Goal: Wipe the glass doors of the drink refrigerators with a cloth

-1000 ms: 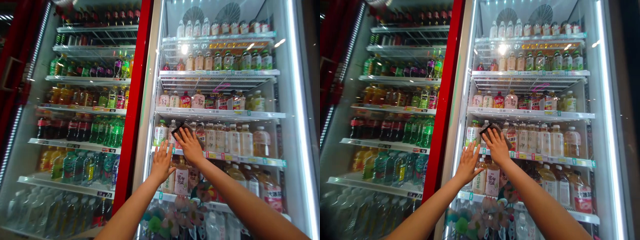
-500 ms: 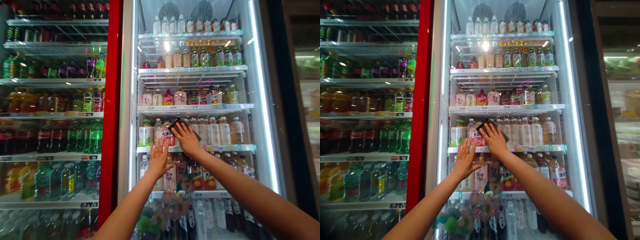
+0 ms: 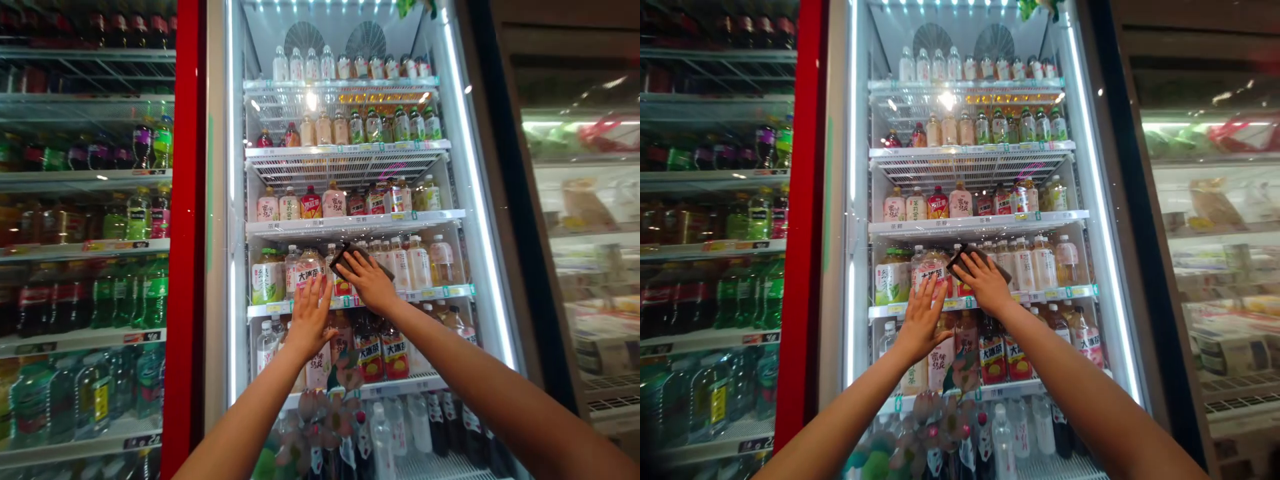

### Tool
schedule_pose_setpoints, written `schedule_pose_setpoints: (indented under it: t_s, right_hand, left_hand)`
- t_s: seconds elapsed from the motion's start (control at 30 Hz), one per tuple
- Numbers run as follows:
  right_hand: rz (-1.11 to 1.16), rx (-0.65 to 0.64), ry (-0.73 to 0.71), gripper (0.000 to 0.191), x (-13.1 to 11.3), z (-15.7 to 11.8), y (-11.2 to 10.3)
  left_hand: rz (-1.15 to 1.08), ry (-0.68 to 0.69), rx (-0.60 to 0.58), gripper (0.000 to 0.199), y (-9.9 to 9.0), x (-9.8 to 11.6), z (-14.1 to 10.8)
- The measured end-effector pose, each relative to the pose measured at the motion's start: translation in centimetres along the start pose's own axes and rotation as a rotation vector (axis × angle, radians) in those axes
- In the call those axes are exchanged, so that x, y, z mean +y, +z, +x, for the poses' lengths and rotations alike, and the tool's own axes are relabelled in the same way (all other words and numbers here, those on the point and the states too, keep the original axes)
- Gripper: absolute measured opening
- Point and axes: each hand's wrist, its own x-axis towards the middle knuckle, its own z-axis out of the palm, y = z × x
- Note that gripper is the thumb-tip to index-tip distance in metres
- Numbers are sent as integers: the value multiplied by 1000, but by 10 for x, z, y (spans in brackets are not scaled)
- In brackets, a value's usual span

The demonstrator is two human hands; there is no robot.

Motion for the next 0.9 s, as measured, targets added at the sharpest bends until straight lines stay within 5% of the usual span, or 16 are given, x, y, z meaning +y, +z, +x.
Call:
schedule_pose_setpoints:
  t_s: [0.1,0.23,0.43,0.53,0.67,0.77,0.9]
  right_hand:
    - [13,47,116,70,22,8,-7]
    - [10,155,404,70,34,-20,4]
    - [-14,69,110,74,39,-28,7]
    - [3,126,235,77,75,-28,0]
    - [0,213,502,82,103,-70,5]
    - [-35,132,385,85,96,-91,7]
    - [-12,10,134,82,103,-73,-6]
  left_hand:
    - [4,34,9,135,7,10,6]
    - [2,36,14,132,21,22,10]
    - [-25,43,18,130,32,43,28]
    - [-52,62,11,130,35,54,39]
    - [-82,50,-1,129,41,68,49]
    - [-105,59,-9,130,46,79,56]
    - [-108,107,2,130,47,95,70]
